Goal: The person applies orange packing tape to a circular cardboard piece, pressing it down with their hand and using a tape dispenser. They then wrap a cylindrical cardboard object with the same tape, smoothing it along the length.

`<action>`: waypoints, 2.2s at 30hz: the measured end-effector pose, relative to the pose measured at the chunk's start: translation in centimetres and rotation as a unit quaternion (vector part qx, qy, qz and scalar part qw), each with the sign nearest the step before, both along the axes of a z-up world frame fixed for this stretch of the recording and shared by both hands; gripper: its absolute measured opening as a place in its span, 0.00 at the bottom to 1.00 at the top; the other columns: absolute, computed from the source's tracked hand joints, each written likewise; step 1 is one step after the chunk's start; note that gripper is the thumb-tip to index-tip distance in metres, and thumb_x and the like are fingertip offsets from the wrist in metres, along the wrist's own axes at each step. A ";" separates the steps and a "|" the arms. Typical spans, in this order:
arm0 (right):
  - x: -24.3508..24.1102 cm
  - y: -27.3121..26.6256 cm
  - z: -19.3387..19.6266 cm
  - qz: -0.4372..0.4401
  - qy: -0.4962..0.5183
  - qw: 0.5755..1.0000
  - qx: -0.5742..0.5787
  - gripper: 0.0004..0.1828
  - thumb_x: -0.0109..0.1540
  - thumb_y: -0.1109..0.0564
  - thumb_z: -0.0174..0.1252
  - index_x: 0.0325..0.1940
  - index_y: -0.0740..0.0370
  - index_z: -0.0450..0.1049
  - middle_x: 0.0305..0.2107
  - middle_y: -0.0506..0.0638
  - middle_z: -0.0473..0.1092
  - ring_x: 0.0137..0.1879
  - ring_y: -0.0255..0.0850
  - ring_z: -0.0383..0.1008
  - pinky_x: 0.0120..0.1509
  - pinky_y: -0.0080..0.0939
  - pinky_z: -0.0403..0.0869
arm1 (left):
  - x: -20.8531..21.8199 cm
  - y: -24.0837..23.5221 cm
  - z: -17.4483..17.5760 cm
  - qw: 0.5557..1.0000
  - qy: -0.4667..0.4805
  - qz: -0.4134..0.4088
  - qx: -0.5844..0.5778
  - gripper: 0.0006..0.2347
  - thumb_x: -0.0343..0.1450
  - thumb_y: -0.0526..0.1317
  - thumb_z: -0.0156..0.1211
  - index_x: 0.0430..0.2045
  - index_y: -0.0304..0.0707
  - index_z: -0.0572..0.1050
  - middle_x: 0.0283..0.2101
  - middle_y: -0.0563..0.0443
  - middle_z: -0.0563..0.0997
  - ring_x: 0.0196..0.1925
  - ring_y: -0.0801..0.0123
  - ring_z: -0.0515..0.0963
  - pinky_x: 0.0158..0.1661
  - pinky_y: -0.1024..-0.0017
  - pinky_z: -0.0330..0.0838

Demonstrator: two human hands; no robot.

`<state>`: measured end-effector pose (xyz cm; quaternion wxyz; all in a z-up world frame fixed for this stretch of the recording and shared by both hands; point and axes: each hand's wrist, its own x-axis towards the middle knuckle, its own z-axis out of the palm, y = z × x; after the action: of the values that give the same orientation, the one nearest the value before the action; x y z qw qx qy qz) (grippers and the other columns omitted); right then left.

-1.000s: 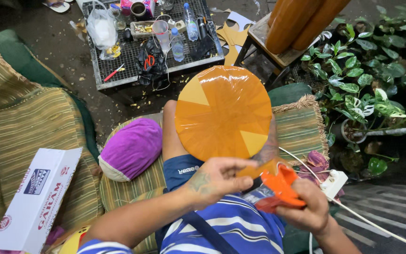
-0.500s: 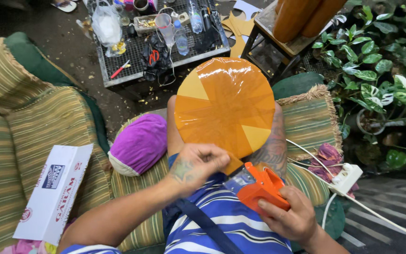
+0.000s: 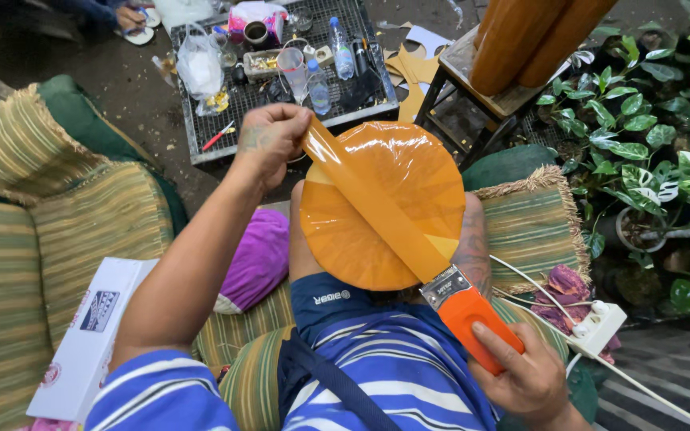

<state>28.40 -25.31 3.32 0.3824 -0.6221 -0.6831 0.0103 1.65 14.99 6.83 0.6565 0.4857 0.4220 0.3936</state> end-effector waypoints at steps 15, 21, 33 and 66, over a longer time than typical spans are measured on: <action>-0.3 -0.2 0.9 -0.020 0.025 0.999 -0.035 0.34 0.43 0.59 0.70 0.55 0.51 0.77 0.28 0.53 0.68 0.27 0.46 0.71 0.30 0.45 0.71 | 0.4 1.4 -1.1 0.996 0.049 -0.004 -0.069 0.05 0.71 0.37 0.66 0.28 0.33 0.80 0.26 0.52 0.81 0.20 0.78 0.72 0.20 0.80 0.60; -0.2 -0.5 0.5 -0.018 0.028 0.999 -0.043 0.34 0.44 0.60 0.70 0.55 0.52 0.76 0.28 0.53 0.68 0.26 0.45 0.71 0.29 0.44 0.71 | 0.2 1.7 -1.8 0.996 0.055 -0.007 -0.077 0.06 0.72 0.38 0.66 0.28 0.34 0.80 0.26 0.51 0.80 0.20 0.77 0.73 0.20 0.80 0.62; 0.0 1.8 -6.6 0.034 0.050 0.995 0.077 0.37 0.48 0.65 0.68 0.61 0.51 0.70 0.32 0.58 0.68 0.31 0.51 0.71 0.33 0.45 0.70 | 1.8 0.0 -9.3 0.986 -0.032 -0.046 -0.155 0.14 0.71 0.38 0.62 0.48 0.33 0.77 0.39 0.50 0.85 0.37 0.72 0.85 0.36 0.75 0.80; 0.3 7.5 -8.8 0.053 0.105 0.983 0.138 0.39 0.49 0.65 0.66 0.64 0.48 0.68 0.32 0.57 0.68 0.30 0.51 0.70 0.33 0.44 0.71 | 6.2 -15.1 2.4 0.640 0.385 -0.345 0.569 0.57 0.53 0.76 0.55 0.66 0.22 0.55 0.73 0.21 0.47 0.76 0.30 0.42 0.69 0.35 0.33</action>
<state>28.75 -17.80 -5.49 0.5334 -0.5219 -0.6657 0.0013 7.84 -0.12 9.23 0.1171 0.9813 0.1311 0.0788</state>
